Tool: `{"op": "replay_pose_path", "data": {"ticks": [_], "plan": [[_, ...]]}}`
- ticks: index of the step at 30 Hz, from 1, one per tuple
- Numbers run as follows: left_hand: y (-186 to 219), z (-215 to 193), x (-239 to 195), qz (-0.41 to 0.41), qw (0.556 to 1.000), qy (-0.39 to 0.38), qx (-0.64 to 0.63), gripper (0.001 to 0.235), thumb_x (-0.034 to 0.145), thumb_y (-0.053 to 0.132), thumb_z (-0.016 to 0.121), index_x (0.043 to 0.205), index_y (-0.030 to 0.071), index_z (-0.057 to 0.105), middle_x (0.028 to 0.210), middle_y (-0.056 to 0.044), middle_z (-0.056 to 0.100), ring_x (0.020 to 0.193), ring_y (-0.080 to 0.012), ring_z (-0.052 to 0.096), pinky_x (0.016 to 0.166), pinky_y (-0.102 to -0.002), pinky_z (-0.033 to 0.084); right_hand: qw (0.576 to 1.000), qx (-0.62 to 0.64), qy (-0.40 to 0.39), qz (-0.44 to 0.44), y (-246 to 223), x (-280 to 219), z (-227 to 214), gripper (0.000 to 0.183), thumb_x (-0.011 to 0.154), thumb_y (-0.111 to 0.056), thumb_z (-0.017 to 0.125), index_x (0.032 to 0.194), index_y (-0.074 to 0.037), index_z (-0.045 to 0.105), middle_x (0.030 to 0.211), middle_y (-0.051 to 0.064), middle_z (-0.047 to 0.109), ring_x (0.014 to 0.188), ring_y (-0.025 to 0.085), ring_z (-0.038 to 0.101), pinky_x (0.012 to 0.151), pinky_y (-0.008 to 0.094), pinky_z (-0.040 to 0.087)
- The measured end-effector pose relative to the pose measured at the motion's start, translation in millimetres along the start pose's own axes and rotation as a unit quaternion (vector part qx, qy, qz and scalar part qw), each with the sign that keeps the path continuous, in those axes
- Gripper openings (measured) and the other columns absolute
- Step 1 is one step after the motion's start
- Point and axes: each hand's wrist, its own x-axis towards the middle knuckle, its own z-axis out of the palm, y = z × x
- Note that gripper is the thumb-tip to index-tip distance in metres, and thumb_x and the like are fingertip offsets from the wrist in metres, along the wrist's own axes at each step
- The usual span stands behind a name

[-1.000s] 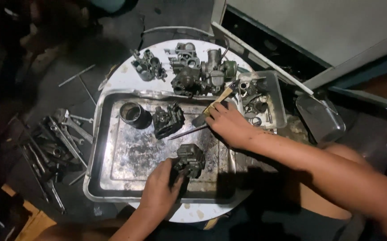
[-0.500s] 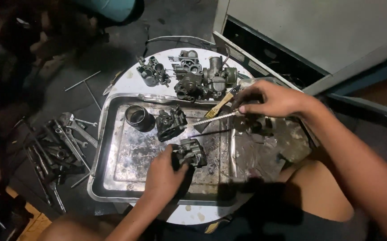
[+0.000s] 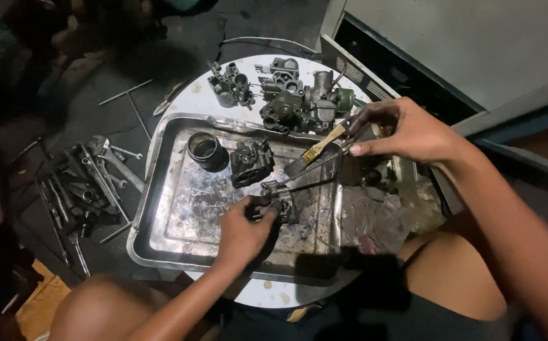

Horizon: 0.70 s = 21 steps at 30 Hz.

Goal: Cleaning and inspecting motorcycle carburetor components using a brush and screwdriver.

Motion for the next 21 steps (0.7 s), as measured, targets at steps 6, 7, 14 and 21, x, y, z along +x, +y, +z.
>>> {"op": "replay_pose_path", "data": {"ticks": [6, 7, 14, 21], "plan": [[-35.5, 21.9, 25.7, -0.029, 0.999, -0.006, -0.033, 0.035, 0.083, 0.021, 0.080, 0.114, 0.007, 0.076, 0.109, -0.022, 0.073, 0.102, -0.0371, 0.073, 0.073, -0.042, 0.061, 0.999, -0.023, 0.046, -0.014, -21.2, -9.8, 6.2, 0.036, 0.068, -0.005, 0.089, 0.102, 0.000, 0.078, 0.085, 0.014, 0.072, 0.079, 0.022, 0.059, 0.070, 0.034, 0.050], [-29.4, 20.4, 23.4, -0.030, 0.999, -0.005, -0.034, 0.035, 0.083, 0.021, 0.080, 0.114, 0.007, 0.076, 0.109, -0.022, 0.073, 0.102, -0.0371, 0.073, 0.073, -0.042, 0.061, 0.999, -0.023, 0.045, -0.014, -28.0, -14.0, 8.4, 0.036, 0.068, -0.005, 0.089, 0.102, 0.000, 0.078, 0.085, 0.014, 0.072, 0.079, 0.022, 0.059, 0.070, 0.034, 0.050], [-10.1, 10.4, 23.0, -0.137, 0.984, -0.041, -0.107, 0.048, 0.091, 0.018, 0.077, 0.135, 0.009, 0.058, 0.078, -0.009, 0.068, 0.050, -0.0145, 0.050, 0.042, -0.029, 0.042, 0.987, -0.050, 0.069, -0.135, -40.0, -28.8, 18.7, 0.047, 0.077, -0.015, 0.077, 0.122, -0.006, 0.064, 0.117, 0.013, 0.067, 0.106, 0.024, 0.066, 0.088, 0.032, 0.055], [-5.5, 7.8, 24.3, -0.003, 0.995, -0.094, 0.014, 0.021, 0.084, 0.013, 0.082, 0.104, 0.008, 0.077, 0.100, -0.008, 0.071, 0.064, -0.0161, 0.061, 0.047, -0.029, 0.050, 0.966, -0.104, 0.093, -0.219, -39.1, -38.4, 17.6, 0.049, 0.077, -0.014, 0.079, 0.121, 0.002, 0.064, 0.118, 0.016, 0.070, 0.112, 0.027, 0.069, 0.102, 0.037, 0.058]]}}
